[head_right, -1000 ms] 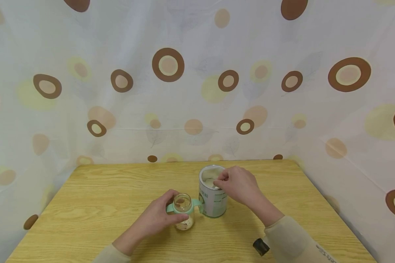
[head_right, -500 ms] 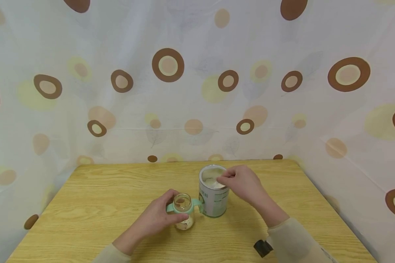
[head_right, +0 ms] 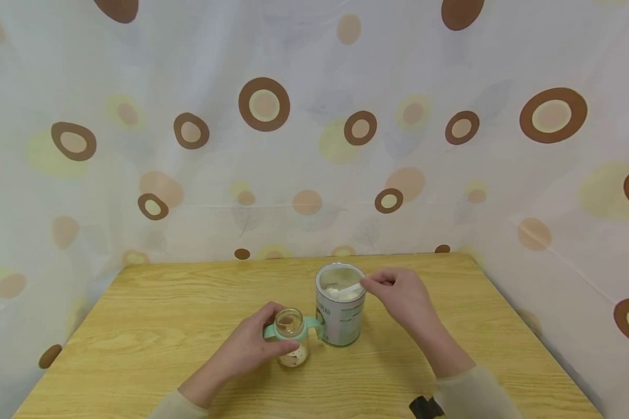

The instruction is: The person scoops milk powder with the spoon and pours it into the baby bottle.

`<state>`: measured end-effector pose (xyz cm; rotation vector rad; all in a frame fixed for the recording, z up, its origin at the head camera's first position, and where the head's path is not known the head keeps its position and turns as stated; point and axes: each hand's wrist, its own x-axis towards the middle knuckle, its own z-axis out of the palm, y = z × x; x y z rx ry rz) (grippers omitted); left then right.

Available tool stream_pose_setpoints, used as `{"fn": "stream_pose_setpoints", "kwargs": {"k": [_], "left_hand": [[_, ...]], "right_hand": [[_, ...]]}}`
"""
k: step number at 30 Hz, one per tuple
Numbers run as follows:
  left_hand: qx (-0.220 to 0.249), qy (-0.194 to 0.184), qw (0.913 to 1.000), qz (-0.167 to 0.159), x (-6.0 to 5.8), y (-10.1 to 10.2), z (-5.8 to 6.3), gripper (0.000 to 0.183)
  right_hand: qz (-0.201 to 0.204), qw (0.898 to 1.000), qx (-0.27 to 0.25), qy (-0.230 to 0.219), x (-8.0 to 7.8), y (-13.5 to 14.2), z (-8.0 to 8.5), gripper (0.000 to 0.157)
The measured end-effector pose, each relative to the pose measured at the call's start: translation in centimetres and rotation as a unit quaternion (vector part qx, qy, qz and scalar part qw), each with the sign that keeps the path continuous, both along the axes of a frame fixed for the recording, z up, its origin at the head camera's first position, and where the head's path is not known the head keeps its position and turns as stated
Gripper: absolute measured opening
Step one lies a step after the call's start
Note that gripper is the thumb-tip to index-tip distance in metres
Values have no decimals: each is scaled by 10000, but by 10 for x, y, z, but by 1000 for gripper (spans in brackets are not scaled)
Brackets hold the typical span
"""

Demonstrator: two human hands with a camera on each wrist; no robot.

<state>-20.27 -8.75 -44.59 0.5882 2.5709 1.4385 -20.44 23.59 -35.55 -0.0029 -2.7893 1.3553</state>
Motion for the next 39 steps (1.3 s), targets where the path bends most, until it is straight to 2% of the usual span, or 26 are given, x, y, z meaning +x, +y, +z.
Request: {"fn": "stream_pose_setpoints", "kwargs": {"k": [5,12,16,21,28,39], "left_hand": [[-6,16,10000,13,-1,-1,-1,64],[12,7,10000,-17,-2,-1,-2,64],[41,-20,10000,-40,-2,0,-2,65],[22,-18,10000,-25,-2,0,-2,65],[42,83,10000,-8,-2,-2,-3,63],[135,93,9999,30,-6,-5,-6,61]], "right_hand": [[-119,9997,60,205,3,2,-3,42],[-105,9965,141,820,7,3,-13,37],[-213,9945,288,984,9,4,-18,38],[-376,9938,343,985,9,5,-21,40],[-563,9956,-39,751,8,5,-22,46],[-503,9929,11,1079,8,5,-30,38]]}}
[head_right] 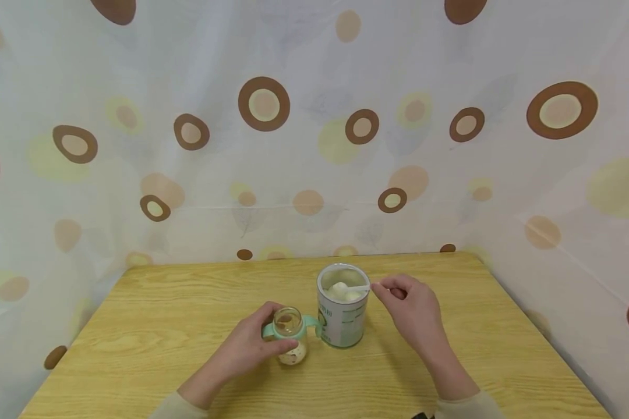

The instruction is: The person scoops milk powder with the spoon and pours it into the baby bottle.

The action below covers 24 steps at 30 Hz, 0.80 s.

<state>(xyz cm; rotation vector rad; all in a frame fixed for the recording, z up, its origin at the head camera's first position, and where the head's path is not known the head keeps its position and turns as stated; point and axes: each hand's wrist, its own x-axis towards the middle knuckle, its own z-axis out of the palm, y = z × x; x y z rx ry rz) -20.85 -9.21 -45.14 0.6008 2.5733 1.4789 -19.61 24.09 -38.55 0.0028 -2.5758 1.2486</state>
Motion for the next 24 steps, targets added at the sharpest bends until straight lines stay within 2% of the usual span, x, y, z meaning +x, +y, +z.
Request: {"fn": "stream_pose_setpoints", "kwargs": {"k": [9,17,24], "left_hand": [[-33,13,10000,-24,1,0,0,62],[-38,-13,10000,14,1,0,0,61],[57,-89,9999,-77,0,0,1,58]], "right_hand": [[-60,9999,-106,58,2,0,-1,39],[-80,9995,-288,-130,1,-1,-2,42],[-126,9991,-346,-194,1,0,-2,45]]}}
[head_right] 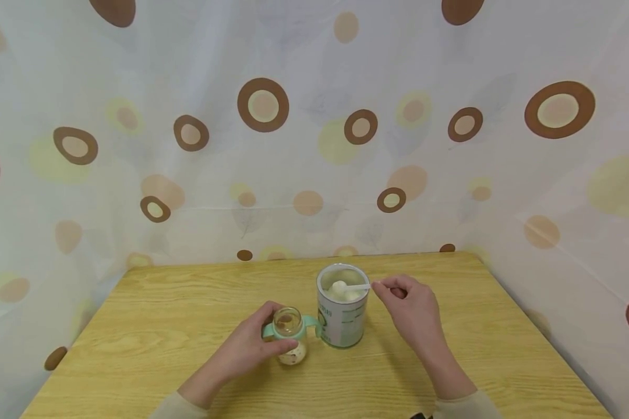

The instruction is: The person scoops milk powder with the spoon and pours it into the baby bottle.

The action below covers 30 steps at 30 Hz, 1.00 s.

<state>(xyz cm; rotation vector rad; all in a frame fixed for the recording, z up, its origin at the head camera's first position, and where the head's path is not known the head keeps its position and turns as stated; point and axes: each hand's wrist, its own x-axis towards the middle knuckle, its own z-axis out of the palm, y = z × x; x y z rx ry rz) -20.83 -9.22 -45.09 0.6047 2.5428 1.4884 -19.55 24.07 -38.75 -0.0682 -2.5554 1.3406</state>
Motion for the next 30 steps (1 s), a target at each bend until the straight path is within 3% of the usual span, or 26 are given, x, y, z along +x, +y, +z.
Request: {"fn": "stream_pose_setpoints", "kwargs": {"k": [14,22,30], "left_hand": [[118,-68,9999,16,-1,-5,-1,57],[111,-42,9999,51,-2,-5,-2,56],[124,-56,9999,32,-2,-5,-3,57]], "right_hand": [[-46,9974,-689,-198,1,2,6,49],[-21,9958,-821,-394,1,3,8,55],[-43,9904,-1228,-630,-1,7,5,47]]}}
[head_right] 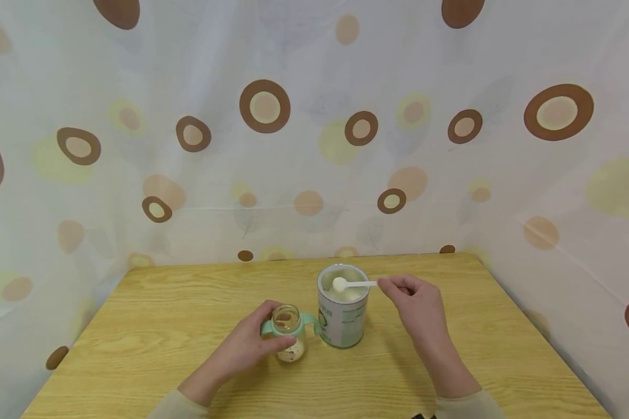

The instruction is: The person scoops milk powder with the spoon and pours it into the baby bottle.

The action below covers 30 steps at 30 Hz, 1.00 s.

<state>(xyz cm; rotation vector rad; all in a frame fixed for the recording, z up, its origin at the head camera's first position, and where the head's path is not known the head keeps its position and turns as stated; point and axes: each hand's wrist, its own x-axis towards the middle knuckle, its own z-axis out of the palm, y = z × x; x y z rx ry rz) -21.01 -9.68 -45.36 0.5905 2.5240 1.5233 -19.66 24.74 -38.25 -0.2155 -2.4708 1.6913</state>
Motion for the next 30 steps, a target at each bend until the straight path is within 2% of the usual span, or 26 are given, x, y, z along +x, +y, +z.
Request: {"fn": "stream_pose_setpoints", "kwargs": {"k": [10,17,25,30], "left_hand": [[17,-15,10000,21,0,1,0,56],[47,-20,10000,-31,1,1,0,57],[63,-63,10000,-39,1,1,1,57],[46,-41,10000,-40,2,1,1,57]], "right_hand": [[86,9995,-275,-95,2,0,1,54],[109,9989,-431,-117,1,1,1,44],[98,9988,-480,-100,4,0,5,49],[31,9987,-487,-151,4,-1,7,42]]}}
